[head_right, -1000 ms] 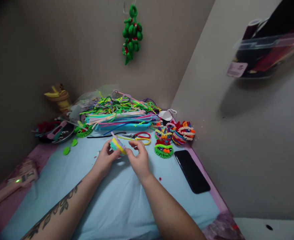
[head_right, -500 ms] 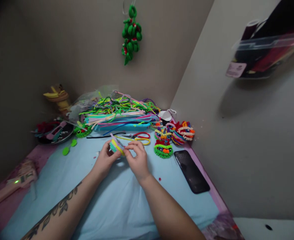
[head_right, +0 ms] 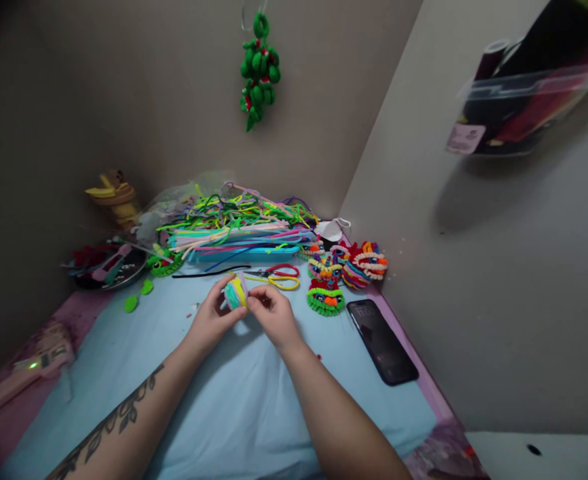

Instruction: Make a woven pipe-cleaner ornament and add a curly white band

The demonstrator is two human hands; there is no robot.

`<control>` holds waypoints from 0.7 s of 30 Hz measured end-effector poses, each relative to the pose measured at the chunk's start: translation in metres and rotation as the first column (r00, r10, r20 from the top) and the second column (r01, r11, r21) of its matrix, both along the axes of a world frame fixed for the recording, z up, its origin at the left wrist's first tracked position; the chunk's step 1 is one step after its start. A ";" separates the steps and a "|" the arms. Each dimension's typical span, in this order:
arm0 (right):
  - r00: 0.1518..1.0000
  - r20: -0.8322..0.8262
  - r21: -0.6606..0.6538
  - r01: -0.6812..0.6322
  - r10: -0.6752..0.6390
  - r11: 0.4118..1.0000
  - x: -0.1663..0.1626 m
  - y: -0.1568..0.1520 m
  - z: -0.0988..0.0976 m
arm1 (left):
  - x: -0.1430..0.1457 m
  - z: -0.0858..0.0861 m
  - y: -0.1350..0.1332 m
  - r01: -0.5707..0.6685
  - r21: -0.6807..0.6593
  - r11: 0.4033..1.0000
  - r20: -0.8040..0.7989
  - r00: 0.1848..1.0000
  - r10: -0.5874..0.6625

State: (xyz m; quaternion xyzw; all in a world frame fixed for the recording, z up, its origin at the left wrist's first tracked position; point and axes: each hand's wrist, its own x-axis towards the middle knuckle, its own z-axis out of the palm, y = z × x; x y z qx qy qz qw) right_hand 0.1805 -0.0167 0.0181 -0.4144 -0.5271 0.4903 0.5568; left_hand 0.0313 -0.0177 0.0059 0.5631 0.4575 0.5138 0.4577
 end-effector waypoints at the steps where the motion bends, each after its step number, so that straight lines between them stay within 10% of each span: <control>1: 1.000 -0.017 -0.023 -0.024 0.024 0.999 0.000 0.001 0.000 | -0.001 -0.001 0.000 0.007 0.027 1.000 -0.033 0.999 -0.007; 13: 0.922 -0.308 -0.318 -0.333 0.236 0.888 0.003 0.001 0.001 | -0.001 0.010 -0.005 0.069 0.168 0.983 -0.250 0.968 -0.026; 21: 0.947 -0.294 -0.298 -0.221 0.131 0.929 0.001 0.006 -0.004 | 0.000 0.010 -0.005 0.099 0.215 0.972 -0.343 0.939 -0.020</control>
